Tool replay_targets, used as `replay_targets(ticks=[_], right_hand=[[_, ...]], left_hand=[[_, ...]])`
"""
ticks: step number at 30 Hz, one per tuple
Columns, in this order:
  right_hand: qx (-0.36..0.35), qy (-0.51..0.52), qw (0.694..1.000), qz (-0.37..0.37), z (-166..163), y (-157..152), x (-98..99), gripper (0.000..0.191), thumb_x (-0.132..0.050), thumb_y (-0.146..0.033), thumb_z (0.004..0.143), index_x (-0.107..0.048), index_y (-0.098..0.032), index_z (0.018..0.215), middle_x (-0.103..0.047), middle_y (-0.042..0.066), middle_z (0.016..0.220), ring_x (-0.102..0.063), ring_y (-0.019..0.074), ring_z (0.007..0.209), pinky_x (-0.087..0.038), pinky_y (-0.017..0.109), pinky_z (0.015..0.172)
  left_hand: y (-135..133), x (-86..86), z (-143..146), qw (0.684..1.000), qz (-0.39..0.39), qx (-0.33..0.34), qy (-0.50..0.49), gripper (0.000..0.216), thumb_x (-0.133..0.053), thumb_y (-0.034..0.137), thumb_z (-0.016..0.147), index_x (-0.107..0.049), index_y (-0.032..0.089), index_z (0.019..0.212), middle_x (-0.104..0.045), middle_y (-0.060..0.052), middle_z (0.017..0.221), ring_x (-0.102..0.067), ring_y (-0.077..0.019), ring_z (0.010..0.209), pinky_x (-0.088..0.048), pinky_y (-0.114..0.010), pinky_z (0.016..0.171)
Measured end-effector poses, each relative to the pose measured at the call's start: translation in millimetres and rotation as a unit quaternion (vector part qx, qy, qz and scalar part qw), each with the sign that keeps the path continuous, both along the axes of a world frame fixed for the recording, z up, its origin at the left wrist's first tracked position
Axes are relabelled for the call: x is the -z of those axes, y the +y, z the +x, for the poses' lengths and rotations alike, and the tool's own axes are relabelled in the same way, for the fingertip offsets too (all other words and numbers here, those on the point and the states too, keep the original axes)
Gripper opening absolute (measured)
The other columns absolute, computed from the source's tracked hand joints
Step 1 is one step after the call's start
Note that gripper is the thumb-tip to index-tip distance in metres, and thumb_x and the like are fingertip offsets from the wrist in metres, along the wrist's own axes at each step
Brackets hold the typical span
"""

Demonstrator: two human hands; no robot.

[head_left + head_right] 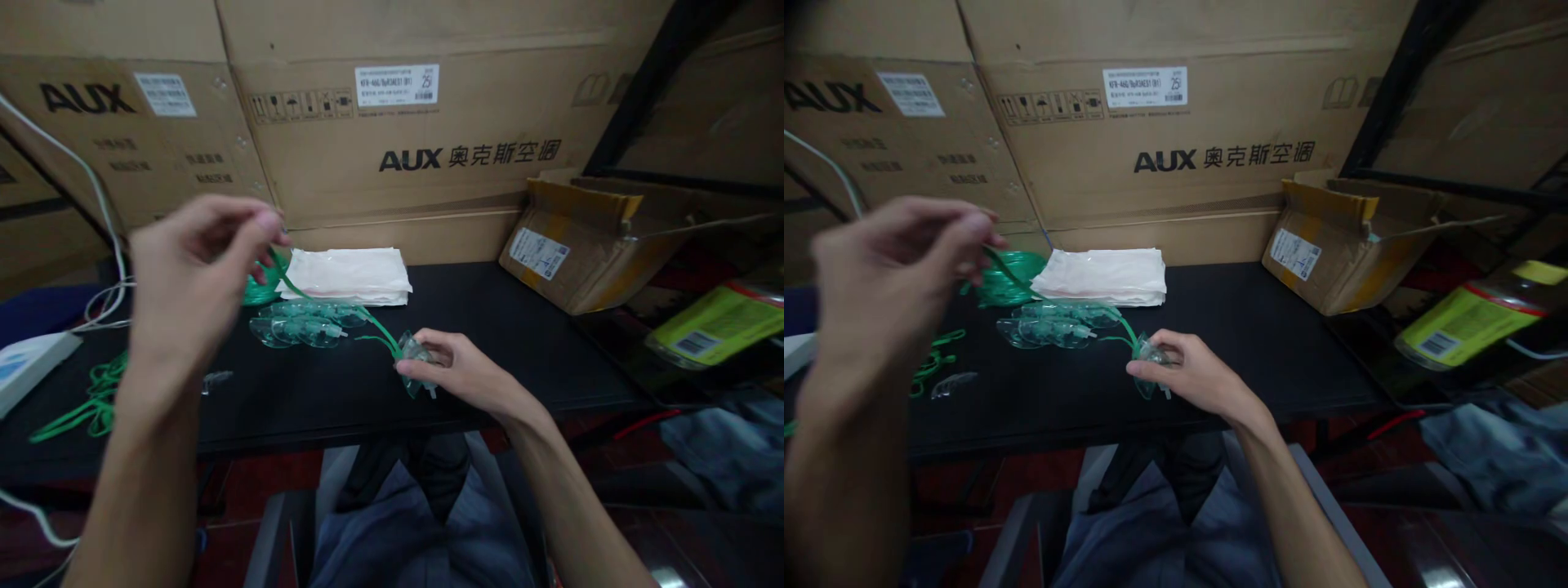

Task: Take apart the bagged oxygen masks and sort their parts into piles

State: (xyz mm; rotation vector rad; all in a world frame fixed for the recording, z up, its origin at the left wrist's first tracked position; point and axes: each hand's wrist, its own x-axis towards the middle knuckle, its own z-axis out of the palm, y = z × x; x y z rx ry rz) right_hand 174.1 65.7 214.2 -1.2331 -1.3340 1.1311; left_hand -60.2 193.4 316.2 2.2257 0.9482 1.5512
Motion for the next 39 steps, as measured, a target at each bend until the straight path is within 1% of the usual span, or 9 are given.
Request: replay_targets(ticks=[3, 5, 6, 8, 10, 13, 19, 24, 39], right_hand=[[0.014, -0.037, 0.999, 0.015, 2.8, -0.7, 16.2, 0.034, -0.082, -0.049, 0.081, -0.070, -0.019, 0.090, -0.071, 0.004, 0.108, -0.066, 0.0184, 0.094, -0.052, 0.031, 0.084], [0.035, -0.063, 0.997, 0.035, 5.6, -5.0, 20.0, 0.031, -0.083, -0.048, 0.081, -0.072, -0.019, 0.089, -0.065, 0.008, 0.131, -0.064, 0.0223, 0.110, -0.051, 0.034, 0.094], [0.051, -0.070, 0.995, 0.044, 6.7, -7.4, 20.8, 0.031, -0.083, -0.047, 0.080, -0.073, -0.019, 0.088, -0.063, 0.008, 0.134, -0.063, 0.0234, 0.113, -0.051, 0.035, 0.095], [0.093, -0.053, 0.993, 0.051, 7.4, -11.1, 22.3, 0.030, -0.084, -0.047, 0.080, -0.073, -0.020, 0.088, -0.068, 0.008, 0.118, -0.065, 0.0218, 0.104, -0.054, 0.034, 0.090], [0.124, 0.020, 0.991, 0.042, 5.2, -12.3, 25.5, 0.031, -0.082, -0.048, 0.083, -0.071, -0.020, 0.091, -0.069, 0.005, 0.096, -0.065, 0.0191, 0.086, -0.057, 0.033, 0.076], [0.132, 0.143, 0.981, 0.028, -1.1, -9.7, 33.2, 0.033, -0.077, -0.049, 0.087, -0.069, -0.021, 0.100, -0.067, 0.003, 0.088, -0.064, 0.0182, 0.076, -0.057, 0.029, 0.060], [0.113, 0.193, 0.974, 0.042, -4.7, -5.3, 42.5, 0.027, -0.073, -0.042, 0.094, -0.072, -0.021, 0.111, -0.071, 0.005, 0.103, -0.065, 0.0157, 0.088, -0.054, 0.025, 0.073], [0.089, 0.209, 0.973, 0.033, -3.3, -9.0, 39.6, 0.029, -0.072, -0.037, 0.094, -0.074, -0.021, 0.118, -0.072, 0.005, 0.108, -0.063, 0.0161, 0.089, -0.053, 0.027, 0.077], [0.147, 0.160, 0.975, 0.039, -5.5, -8.9, 41.5, 0.049, -0.080, -0.038, 0.086, -0.071, -0.020, 0.130, -0.075, 0.005, 0.105, -0.060, 0.0141, 0.077, -0.053, 0.029, 0.072]], left_hand=[[-16.9, 39.7, 18.3, 0.991, -0.025, 0.043, 0.122, 0.021, -0.065, 0.039, 0.096, -0.077, 0.022, 0.097, -0.079, -0.001, 0.093, -0.069, -0.0183, 0.079, -0.051, -0.031, 0.072], [-24.6, 64.6, 27.7, 0.983, -0.039, 0.082, 0.158, 0.018, -0.064, 0.035, 0.097, -0.077, 0.023, 0.097, -0.080, 0.000, 0.097, -0.070, -0.0187, 0.081, -0.051, -0.029, 0.073], [-27.3, 75.2, 31.5, 0.981, -0.046, 0.097, 0.161, 0.017, -0.064, 0.034, 0.097, -0.077, 0.023, 0.097, -0.080, 0.000, 0.098, -0.069, -0.0183, 0.080, -0.051, -0.028, 0.072], [-31.0, 92.2, 37.7, 0.979, -0.057, 0.114, 0.159, 0.016, -0.064, 0.033, 0.097, -0.077, 0.023, 0.097, -0.079, -0.001, 0.096, -0.066, -0.0170, 0.074, -0.049, -0.027, 0.069], [-32.7, 104.1, 43.1, 0.977, -0.061, 0.129, 0.157, 0.015, -0.065, 0.033, 0.097, -0.077, 0.023, 0.097, -0.078, 0.000, 0.090, -0.061, -0.0159, 0.067, -0.046, -0.028, 0.067], [-32.3, 116.0, 50.9, 0.973, -0.062, 0.160, 0.153, 0.012, -0.068, 0.031, 0.096, -0.078, 0.024, 0.097, -0.075, 0.001, 0.085, -0.054, -0.0150, 0.063, -0.045, -0.027, 0.066], [-29.0, 128.0, 60.3, 0.965, -0.085, 0.205, 0.138, 0.014, -0.066, 0.031, 0.098, -0.077, 0.023, 0.099, -0.074, -0.002, 0.091, -0.061, -0.0158, 0.073, -0.046, -0.027, 0.068], [-29.2, 128.8, 62.9, 0.958, -0.091, 0.246, 0.118, 0.014, -0.063, 0.027, 0.100, -0.076, 0.022, 0.103, -0.074, -0.004, 0.101, -0.068, -0.0191, 0.095, -0.051, -0.029, 0.087], [-29.8, 128.6, 62.7, 0.956, -0.092, 0.262, 0.092, 0.013, -0.065, 0.029, 0.099, -0.077, 0.022, 0.099, -0.075, -0.005, 0.100, -0.070, -0.0196, 0.093, -0.054, -0.030, 0.087]])
